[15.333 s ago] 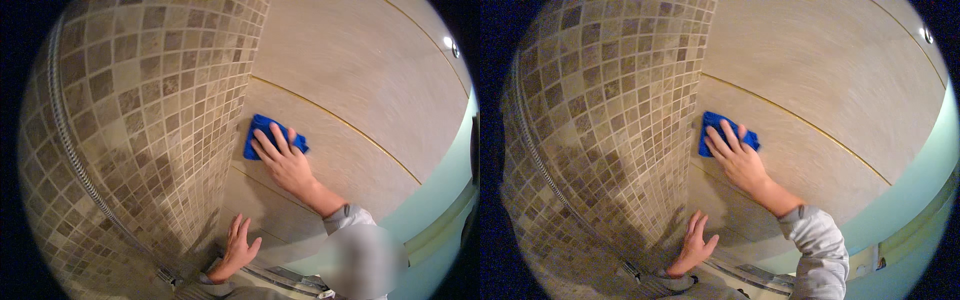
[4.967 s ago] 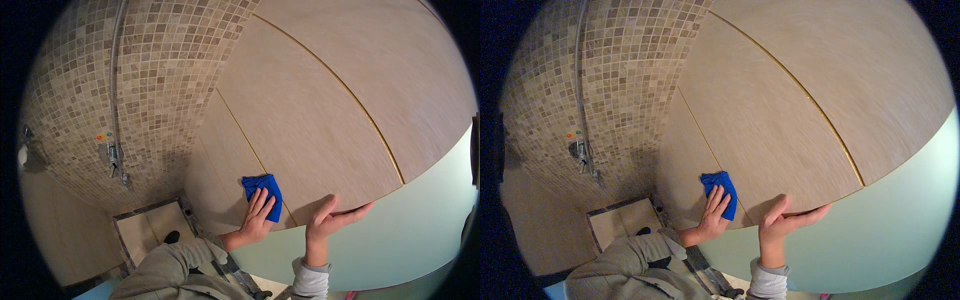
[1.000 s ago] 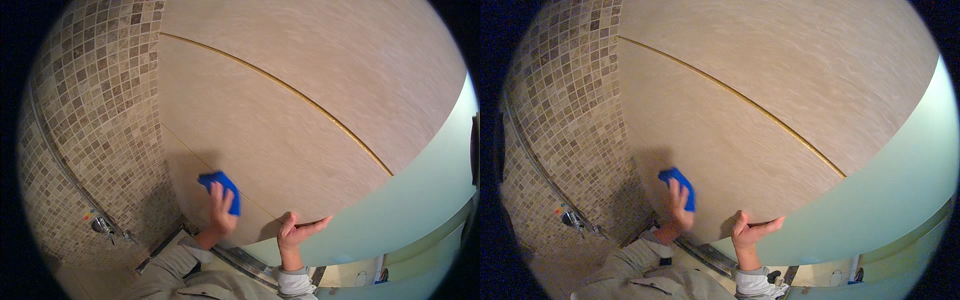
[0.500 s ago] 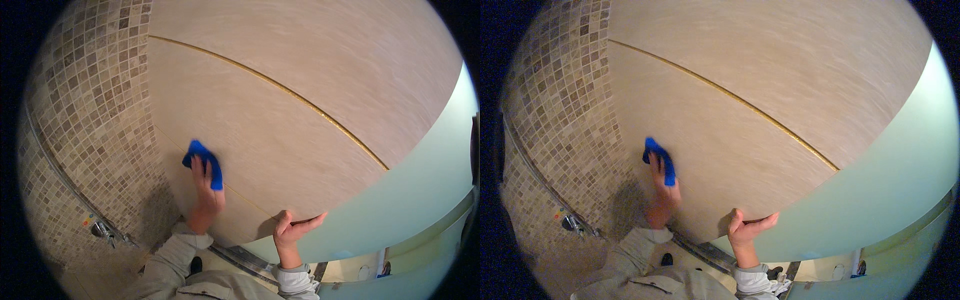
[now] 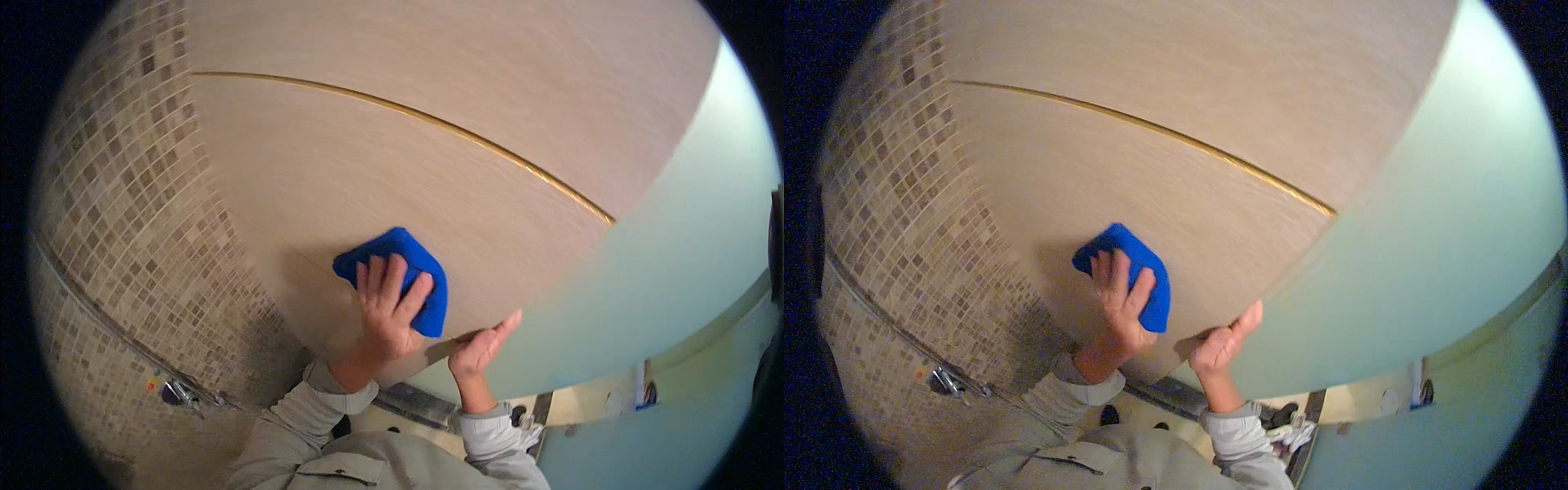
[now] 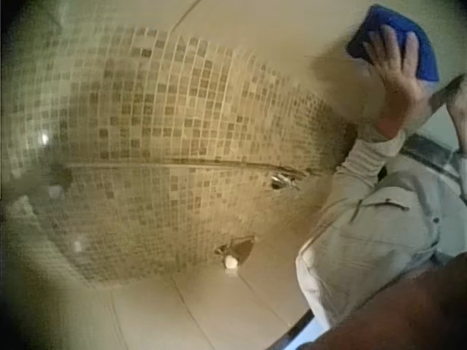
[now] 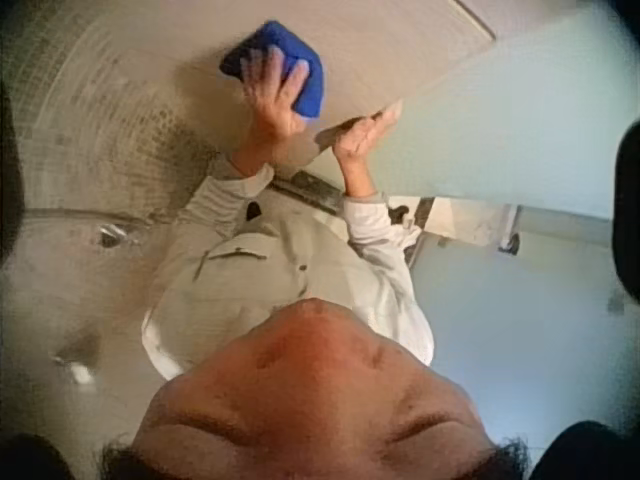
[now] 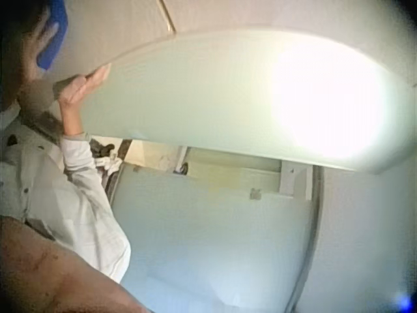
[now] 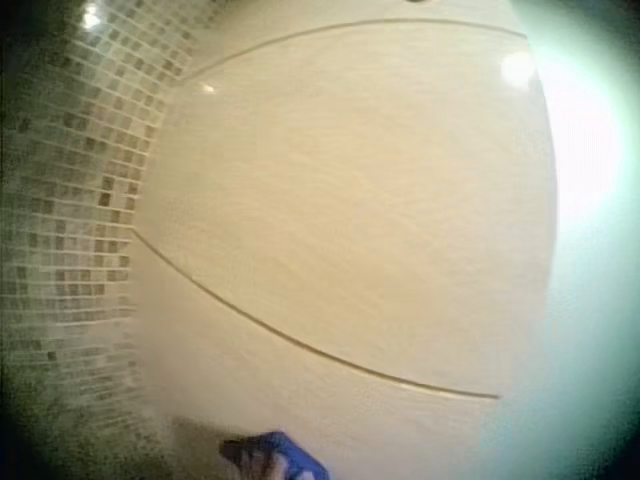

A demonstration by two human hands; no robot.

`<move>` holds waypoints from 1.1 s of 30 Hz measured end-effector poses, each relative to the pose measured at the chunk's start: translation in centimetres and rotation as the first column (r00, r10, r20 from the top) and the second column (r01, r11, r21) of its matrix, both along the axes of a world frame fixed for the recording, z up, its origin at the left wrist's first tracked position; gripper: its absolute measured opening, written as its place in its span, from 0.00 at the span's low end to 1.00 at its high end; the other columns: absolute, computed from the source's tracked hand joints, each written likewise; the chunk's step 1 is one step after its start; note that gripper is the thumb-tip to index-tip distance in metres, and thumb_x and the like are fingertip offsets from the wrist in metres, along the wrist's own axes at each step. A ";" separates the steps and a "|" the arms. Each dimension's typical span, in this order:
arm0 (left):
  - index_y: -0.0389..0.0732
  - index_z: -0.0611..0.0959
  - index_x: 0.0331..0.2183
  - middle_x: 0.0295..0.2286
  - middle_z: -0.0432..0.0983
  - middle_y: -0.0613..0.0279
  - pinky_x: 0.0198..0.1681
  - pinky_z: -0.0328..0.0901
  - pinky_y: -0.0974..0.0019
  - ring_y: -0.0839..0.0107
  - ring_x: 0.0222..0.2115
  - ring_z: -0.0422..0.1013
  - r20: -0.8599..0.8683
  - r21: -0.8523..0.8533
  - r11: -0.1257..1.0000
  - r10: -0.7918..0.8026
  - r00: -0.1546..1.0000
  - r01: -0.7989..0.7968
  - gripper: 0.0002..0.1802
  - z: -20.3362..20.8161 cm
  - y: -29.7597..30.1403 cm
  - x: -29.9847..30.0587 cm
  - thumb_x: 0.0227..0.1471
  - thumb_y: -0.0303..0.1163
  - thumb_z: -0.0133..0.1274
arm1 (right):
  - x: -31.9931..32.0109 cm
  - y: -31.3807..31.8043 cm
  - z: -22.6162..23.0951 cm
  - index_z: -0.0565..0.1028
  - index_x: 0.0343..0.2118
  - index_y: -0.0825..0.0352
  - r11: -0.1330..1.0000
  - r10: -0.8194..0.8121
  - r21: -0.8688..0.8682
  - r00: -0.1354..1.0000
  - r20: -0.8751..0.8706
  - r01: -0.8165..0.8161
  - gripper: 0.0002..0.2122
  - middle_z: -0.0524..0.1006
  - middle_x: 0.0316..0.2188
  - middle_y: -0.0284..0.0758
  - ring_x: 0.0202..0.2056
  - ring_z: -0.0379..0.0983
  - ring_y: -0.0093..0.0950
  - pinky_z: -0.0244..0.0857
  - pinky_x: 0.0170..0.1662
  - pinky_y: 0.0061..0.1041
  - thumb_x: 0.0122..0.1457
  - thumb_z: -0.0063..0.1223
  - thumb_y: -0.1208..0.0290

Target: The person wipes the shower walls and fixtures with a blue cloth. They clean the tiled wall, shower head, and faucet area in a small tiled shower stall.

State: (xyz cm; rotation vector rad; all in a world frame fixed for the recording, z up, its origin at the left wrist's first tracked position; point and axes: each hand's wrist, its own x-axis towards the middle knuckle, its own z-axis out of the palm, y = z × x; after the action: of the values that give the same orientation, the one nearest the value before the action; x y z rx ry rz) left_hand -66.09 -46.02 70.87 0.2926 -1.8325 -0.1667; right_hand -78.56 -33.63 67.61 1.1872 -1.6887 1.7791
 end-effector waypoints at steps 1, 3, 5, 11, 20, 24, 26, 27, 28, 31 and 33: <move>0.45 0.77 0.60 0.64 0.58 0.37 0.66 0.40 0.25 0.34 0.67 0.49 -0.008 -0.017 1.000 0.023 1.000 -0.023 0.30 -1.1 -0.3 -0.8 0.57 0.41 0.53 | -0.1 0.0 0.1 0.52 0.68 0.79 1.000 -0.004 -0.022 1.000 -0.018 0.004 0.33 0.53 0.68 0.48 0.68 0.51 0.39 0.43 0.70 0.37 0.72 0.33 0.54; 0.46 0.76 0.61 0.65 0.56 0.37 0.66 0.39 0.23 0.32 0.67 0.47 0.023 -0.061 0.997 0.039 0.999 -0.038 0.31 -4.1 -0.5 -1.4 0.58 0.43 0.52 | -0.1 -0.6 0.6 0.55 0.67 0.79 0.996 0.005 -0.087 0.999 -0.044 -0.009 0.33 0.55 0.68 0.49 0.68 0.52 0.39 0.44 0.70 0.37 0.72 0.33 0.53; 0.47 0.75 0.62 0.66 0.54 0.38 0.65 0.38 0.22 0.32 0.68 0.44 0.095 -0.111 0.994 0.031 0.995 -0.020 0.31 -9.2 0.0 0.1 0.59 0.46 0.51 | 0.3 -1.2 1.8 0.58 0.67 0.78 0.994 0.027 -0.101 0.997 -0.072 -0.034 0.30 0.58 0.67 0.52 0.68 0.53 0.45 0.45 0.70 0.41 0.73 0.31 0.56; 0.46 0.75 0.61 0.67 0.52 0.42 0.65 0.39 0.21 0.33 0.69 0.43 0.278 -0.055 0.992 -0.094 0.956 0.114 0.29 -15.1 2.8 1.3 0.62 0.45 0.47 | 0.0 0.1 2.9 0.63 0.65 0.77 0.991 0.077 -0.105 0.996 -0.049 -0.082 0.29 0.62 0.65 0.52 0.68 0.55 0.44 0.47 0.70 0.41 0.75 0.29 0.55; 0.39 0.67 0.65 0.68 0.47 0.33 0.67 0.34 0.23 0.32 0.70 0.41 0.075 -0.243 0.969 -0.020 0.997 0.037 0.38 2.8 4.1 -3.5 0.59 0.48 0.53 | -1.3 4.0 3.5 0.69 0.61 0.76 0.944 0.306 -0.136 0.952 0.025 -0.300 0.24 0.69 0.62 0.52 0.63 0.65 0.46 0.57 0.66 0.39 0.74 0.34 0.61; 0.41 0.67 0.65 0.69 0.45 0.34 0.66 0.36 0.23 0.30 0.69 0.40 0.098 -0.375 0.927 0.057 0.994 -0.017 0.34 -5.1 3.7 -3.8 0.62 0.44 0.52 | -0.5 5.6 -0.8 0.72 0.55 0.76 0.973 0.229 -0.024 0.956 0.182 -0.229 0.20 0.75 0.53 0.52 0.55 0.72 0.46 0.63 0.60 0.38 0.73 0.35 0.64; 0.48 0.71 0.61 0.63 0.57 0.33 0.64 0.37 0.21 0.30 0.65 0.51 0.251 -0.355 0.934 0.057 0.966 0.037 0.29 -11.5 4.8 -2.3 0.58 0.35 0.53 | 0.6 6.5 -3.6 0.74 0.52 0.75 0.966 0.239 0.014 0.907 0.347 -0.260 0.18 0.77 0.48 0.51 0.50 0.75 0.46 0.66 0.56 0.37 0.73 0.36 0.65; 0.49 0.73 0.59 0.50 0.66 0.38 0.60 0.44 0.20 0.34 0.53 0.63 0.347 -0.289 0.952 0.004 0.938 0.103 0.29 -12.6 5.9 -2.1 0.56 0.36 0.55 | 0.5 7.1 -4.9 0.74 0.51 0.75 0.965 0.222 0.043 0.896 0.384 -0.257 0.18 0.77 0.47 0.50 0.48 0.75 0.44 0.66 0.55 0.36 0.73 0.37 0.65; 0.49 0.74 0.58 0.45 0.65 0.41 0.58 0.47 0.20 0.37 0.47 0.64 0.373 -0.270 0.958 0.015 0.928 0.094 0.29 -14.0 6.5 -1.5 0.54 0.37 0.56 | 0.7 7.6 -6.1 0.74 0.50 0.74 0.961 0.218 0.064 0.880 0.423 -0.269 0.18 0.77 0.46 0.48 0.47 0.75 0.42 0.66 0.54 0.36 0.73 0.37 0.65; 0.49 0.74 0.58 0.47 0.66 0.43 0.58 0.47 0.20 0.37 0.48 0.64 0.390 -0.224 0.969 -0.009 0.921 0.104 0.30 -12.6 6.7 -1.3 0.54 0.39 0.57 | 0.9 7.7 -8.0 0.74 0.47 0.73 0.966 0.199 0.052 0.854 0.481 -0.254 0.15 0.77 0.41 0.46 0.43 0.75 0.39 0.67 0.49 0.35 0.72 0.39 0.67; 0.49 0.71 0.62 0.63 0.58 0.40 0.63 0.42 0.21 0.31 0.64 0.53 0.312 -0.259 0.963 0.007 0.950 0.078 0.33 -11.0 6.3 -1.4 0.57 0.40 0.56 | 1.2 8.3 -7.8 0.74 0.46 0.71 0.961 0.206 0.058 0.843 0.496 -0.269 0.13 0.76 0.40 0.48 0.42 0.74 0.42 0.67 0.48 0.37 0.71 0.42 0.66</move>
State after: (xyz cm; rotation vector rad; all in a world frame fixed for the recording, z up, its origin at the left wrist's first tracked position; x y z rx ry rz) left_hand -67.53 -39.73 59.83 0.0971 -2.1459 0.1112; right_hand -77.37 -25.33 59.81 1.0980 -2.0259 2.3082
